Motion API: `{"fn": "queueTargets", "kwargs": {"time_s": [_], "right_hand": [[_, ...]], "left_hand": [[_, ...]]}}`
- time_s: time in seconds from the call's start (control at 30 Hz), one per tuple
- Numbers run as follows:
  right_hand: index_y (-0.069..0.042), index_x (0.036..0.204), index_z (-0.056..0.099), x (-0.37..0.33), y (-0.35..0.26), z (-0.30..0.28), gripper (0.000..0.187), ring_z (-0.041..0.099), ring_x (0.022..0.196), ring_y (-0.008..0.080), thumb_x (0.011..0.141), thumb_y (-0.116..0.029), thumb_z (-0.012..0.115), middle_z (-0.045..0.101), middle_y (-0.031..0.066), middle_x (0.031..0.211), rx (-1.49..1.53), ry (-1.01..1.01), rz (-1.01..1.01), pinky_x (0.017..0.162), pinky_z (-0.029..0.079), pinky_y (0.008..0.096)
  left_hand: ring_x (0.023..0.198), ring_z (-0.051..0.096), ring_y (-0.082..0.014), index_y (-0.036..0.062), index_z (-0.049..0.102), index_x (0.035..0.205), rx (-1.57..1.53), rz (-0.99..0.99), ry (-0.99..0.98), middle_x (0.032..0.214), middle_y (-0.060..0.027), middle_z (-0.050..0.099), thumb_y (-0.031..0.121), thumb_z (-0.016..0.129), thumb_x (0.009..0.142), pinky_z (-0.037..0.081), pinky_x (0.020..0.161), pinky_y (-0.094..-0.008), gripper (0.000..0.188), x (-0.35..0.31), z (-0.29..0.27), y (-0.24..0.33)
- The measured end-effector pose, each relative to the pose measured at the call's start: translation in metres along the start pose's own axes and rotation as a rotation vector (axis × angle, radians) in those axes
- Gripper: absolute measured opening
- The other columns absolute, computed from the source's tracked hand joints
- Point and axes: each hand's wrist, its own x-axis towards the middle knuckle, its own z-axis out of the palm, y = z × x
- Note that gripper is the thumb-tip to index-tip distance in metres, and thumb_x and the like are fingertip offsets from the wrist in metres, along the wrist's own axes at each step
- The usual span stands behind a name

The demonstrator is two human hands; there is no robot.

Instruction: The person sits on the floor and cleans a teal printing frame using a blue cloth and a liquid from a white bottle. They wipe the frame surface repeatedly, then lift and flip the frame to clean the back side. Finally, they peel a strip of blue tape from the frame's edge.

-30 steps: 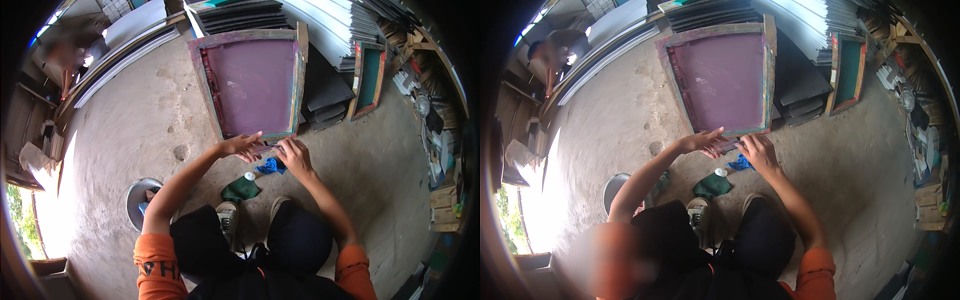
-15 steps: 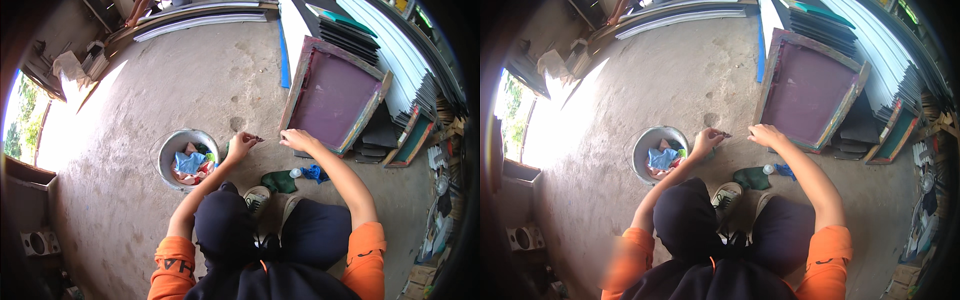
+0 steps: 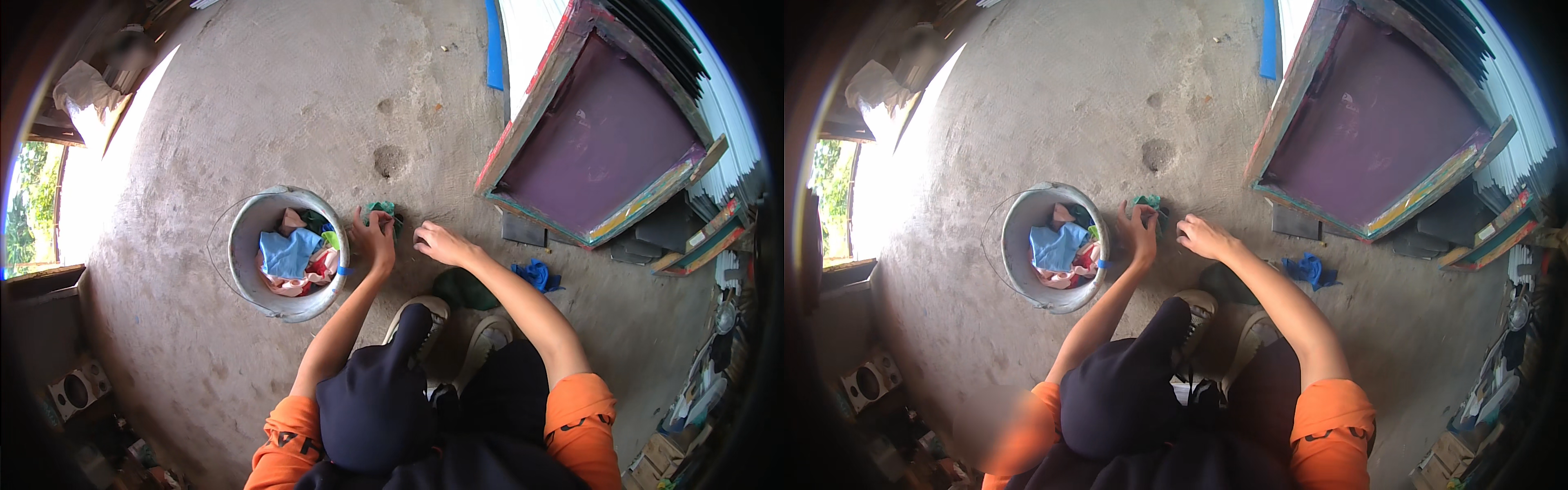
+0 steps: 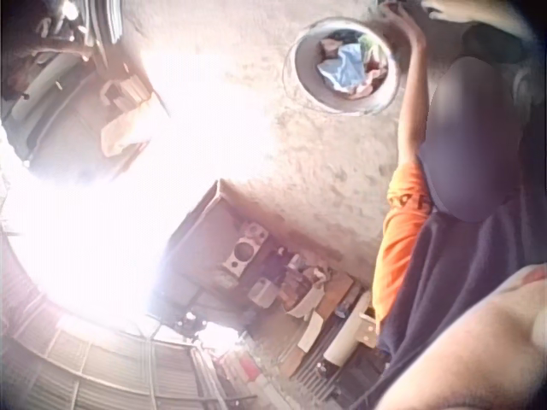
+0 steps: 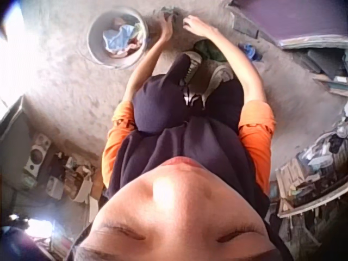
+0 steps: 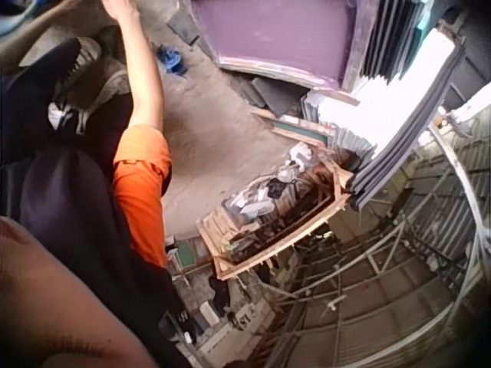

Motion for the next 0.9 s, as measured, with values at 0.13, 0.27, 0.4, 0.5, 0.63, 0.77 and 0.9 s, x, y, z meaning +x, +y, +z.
{"fn": "queueTargets", "kwargs": {"time_s": [0.13,0.27,0.4,0.5,0.63,0.77,0.9], "right_hand": [[-0.003,0.094,0.057,-0.005,0.011,-0.006,0.021,0.056,0.092,0.0354,0.084,-0.021,0.055,0.053,0.0152,0.098,0.078,0.053,-0.027,0.078,0.045,0.0428],[-0.003,0.093,0.056,-0.032,0.030,-0.029,0.017,0.055,0.092,0.0345,0.084,-0.018,0.054,0.052,0.0147,0.099,0.037,0.113,-0.018,0.078,0.045,0.0417],[-0.005,0.095,0.055,-0.060,0.029,-0.065,0.015,0.056,0.090,0.0312,0.085,-0.013,0.048,0.052,0.0128,0.099,0.009,0.071,0.093,0.078,0.046,0.0401],[-0.006,0.095,0.054,-0.079,0.029,-0.075,0.014,0.057,0.090,0.0300,0.085,-0.012,0.046,0.052,0.0119,0.098,-0.055,0.055,0.168,0.079,0.046,0.0400],[-0.006,0.092,0.054,-0.122,0.018,-0.086,0.013,0.057,0.093,0.0303,0.084,-0.011,0.045,0.053,0.0120,0.098,-0.233,0.032,0.226,0.080,0.046,0.0419],[-0.006,0.090,0.055,-0.145,0.001,-0.096,0.013,0.057,0.095,0.0310,0.084,-0.010,0.044,0.055,0.0131,0.097,-0.458,0.035,0.190,0.080,0.046,0.0437],[-0.006,0.091,0.056,-0.173,-0.024,-0.112,0.014,0.057,0.097,0.0304,0.084,-0.013,0.046,0.056,0.0132,0.099,-0.631,0.078,0.217,0.081,0.045,0.0449]], "left_hand": [[0.093,0.057,-0.0266,0.0090,0.056,0.093,-0.419,-0.164,-0.267,0.090,-0.0107,0.060,0.009,0.066,0.077,0.043,0.079,-0.0358,0.019,0.012,0.001,0.010],[0.084,0.060,-0.0243,0.0060,0.053,0.097,-0.534,-0.089,-0.267,0.086,-0.0095,0.061,0.006,0.065,0.077,0.045,0.076,-0.0343,0.023,0.020,0.017,0.050],[0.097,0.050,-0.0331,0.0059,0.057,0.097,-0.344,0.144,-0.267,0.096,-0.0139,0.057,0.009,0.058,0.081,0.039,0.082,-0.0418,0.017,0.043,0.047,0.038],[0.099,0.045,-0.0384,0.0067,0.060,0.094,-0.193,0.256,-0.167,0.111,-0.0202,0.045,0.006,0.051,0.081,0.039,0.084,-0.0453,0.015,0.049,0.058,0.026],[0.087,0.054,-0.0358,0.0144,0.057,0.102,-0.092,0.240,-0.307,0.111,-0.0144,0.045,0.002,0.049,0.078,0.044,0.077,-0.0447,0.028,0.052,0.046,0.042],[0.088,0.056,-0.0316,0.0162,0.059,0.103,0.080,0.389,-0.348,0.107,-0.0110,0.048,0.012,0.054,0.081,0.046,0.079,-0.0428,0.024,0.061,0.029,0.044],[0.094,0.056,-0.0336,0.0155,0.067,0.093,0.061,0.434,-0.288,0.098,-0.0094,0.057,0.018,0.060,0.079,0.046,0.080,-0.0407,0.016,0.063,-0.004,0.066]]}}
